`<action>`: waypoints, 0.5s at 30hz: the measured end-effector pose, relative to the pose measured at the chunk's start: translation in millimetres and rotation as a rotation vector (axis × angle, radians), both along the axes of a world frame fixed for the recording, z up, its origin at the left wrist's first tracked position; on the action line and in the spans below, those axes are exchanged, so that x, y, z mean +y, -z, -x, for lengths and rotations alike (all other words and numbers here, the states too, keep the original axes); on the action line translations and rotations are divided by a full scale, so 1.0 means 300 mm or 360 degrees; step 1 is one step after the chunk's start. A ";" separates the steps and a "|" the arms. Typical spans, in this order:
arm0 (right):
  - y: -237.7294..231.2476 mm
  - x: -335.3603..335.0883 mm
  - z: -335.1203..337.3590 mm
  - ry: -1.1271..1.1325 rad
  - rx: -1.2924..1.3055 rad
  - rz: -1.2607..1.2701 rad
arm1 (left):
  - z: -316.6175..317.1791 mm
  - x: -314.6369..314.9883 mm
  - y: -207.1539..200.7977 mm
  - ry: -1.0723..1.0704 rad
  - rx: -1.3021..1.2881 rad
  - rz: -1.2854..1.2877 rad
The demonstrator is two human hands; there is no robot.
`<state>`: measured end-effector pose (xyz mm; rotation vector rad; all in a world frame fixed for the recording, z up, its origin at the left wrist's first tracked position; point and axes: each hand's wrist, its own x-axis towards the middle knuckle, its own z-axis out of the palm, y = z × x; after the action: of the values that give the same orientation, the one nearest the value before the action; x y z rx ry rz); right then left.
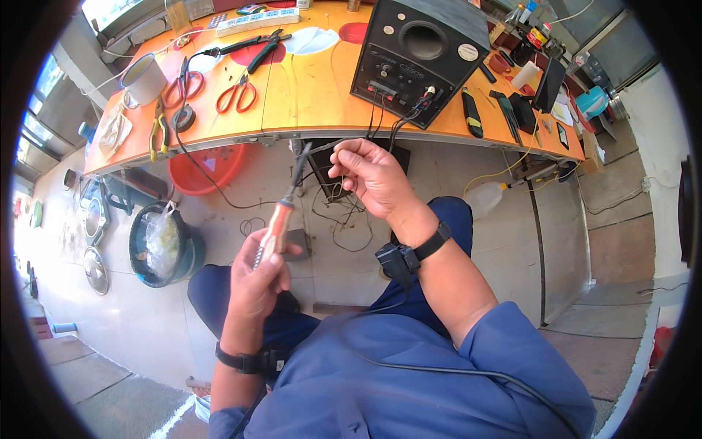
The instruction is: The person places a smartphone on a stand, then plugs a power cord into a power strip and connects it to a black electronic device. They use a screwdriver to adjust screws on the device's front panel, repeatedly tightening and loosening them while holding the device steady.
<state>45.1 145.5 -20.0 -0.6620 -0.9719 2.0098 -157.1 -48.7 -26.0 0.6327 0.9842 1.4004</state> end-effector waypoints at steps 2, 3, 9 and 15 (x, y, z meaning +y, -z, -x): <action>0.001 -0.002 -0.027 0.0071 0.0117 0.0109 | -0.045 0.012 -0.024 0.0066 -0.0035 0.0032; 0.000 -0.004 -0.038 0.0064 0.0224 0.0126 | -0.066 0.018 -0.031 0.0101 -0.0038 0.0050; -0.008 -0.024 -0.075 0.0077 0.0568 0.0269 | -0.137 0.038 -0.042 0.0157 -0.0060 0.0097; 0.005 -0.027 -0.090 0.0044 0.0665 0.0329 | -0.156 0.036 -0.047 0.0195 0.0038 0.0142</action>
<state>72.1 137.5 -21.4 -0.3357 -0.5108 2.1260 -110.4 -38.0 -11.8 0.6339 1.0046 1.2369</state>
